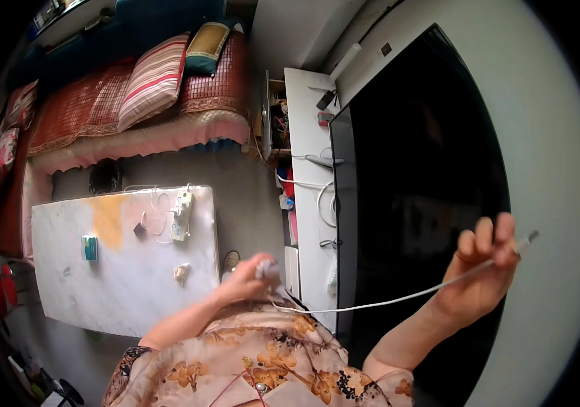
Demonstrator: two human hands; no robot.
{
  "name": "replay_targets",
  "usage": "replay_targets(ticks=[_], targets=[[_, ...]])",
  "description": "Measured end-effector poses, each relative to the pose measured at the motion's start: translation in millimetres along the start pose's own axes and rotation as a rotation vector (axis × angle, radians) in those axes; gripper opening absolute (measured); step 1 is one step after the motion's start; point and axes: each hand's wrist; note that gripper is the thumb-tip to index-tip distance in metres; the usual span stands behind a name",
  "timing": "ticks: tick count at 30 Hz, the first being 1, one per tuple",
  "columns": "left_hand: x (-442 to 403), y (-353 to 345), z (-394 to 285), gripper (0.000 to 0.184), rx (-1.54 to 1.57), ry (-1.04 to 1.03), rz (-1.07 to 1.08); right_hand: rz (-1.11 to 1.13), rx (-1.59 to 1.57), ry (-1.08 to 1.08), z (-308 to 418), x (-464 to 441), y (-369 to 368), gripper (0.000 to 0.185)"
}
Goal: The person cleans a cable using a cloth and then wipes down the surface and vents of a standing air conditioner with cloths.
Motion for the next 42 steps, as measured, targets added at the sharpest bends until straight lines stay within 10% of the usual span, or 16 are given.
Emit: replay_targets(ticks=[6, 13, 17, 21, 28, 35, 42], targets=[[-21.3, 47.3, -59.5, 0.054, 0.78, -0.138, -0.053, 0.312, 0.474, -0.286, -66.5, 56.4, -33.8, 0.029], [3.7, 19.1, -133.3, 0.038, 1.382, -0.309, 0.343, 0.172, 0.569, -0.372, -120.2, 105.6, -38.6, 0.025], [-2.2, -31.6, -127.0, 0.038, 1.144, -0.397, 0.206, 0.065, 0.559, -0.269, -111.4, 111.2, -59.2, 0.029], [-7.3, -38.6, -129.2, 0.075, 0.795, -0.59, 0.034, 0.133, 0.536, -0.26, -105.8, 118.2, -61.1, 0.028], [6.5, -48.6, -120.5, 0.057, 0.728, -0.28, -0.008, 0.398, 0.846, -0.044, -96.5, 99.2, -59.6, 0.009], [11.6, -36.6, -141.1, 0.045, 0.647, -0.277, 0.086, 0.301, 0.404, -0.36, -85.6, 105.0, -53.1, 0.02], [14.9, -31.2, -164.9, 0.027, -0.025, -0.692, -0.031, 0.137, 0.164, -0.274, -61.0, 104.9, -65.7, 0.033]])
Point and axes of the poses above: each hand's wrist, its own x-axis away from the middle knuckle, its own y-axis out of the back of the hand, z = x × y, and after that the axes turned 6 degrees about x, right-handed
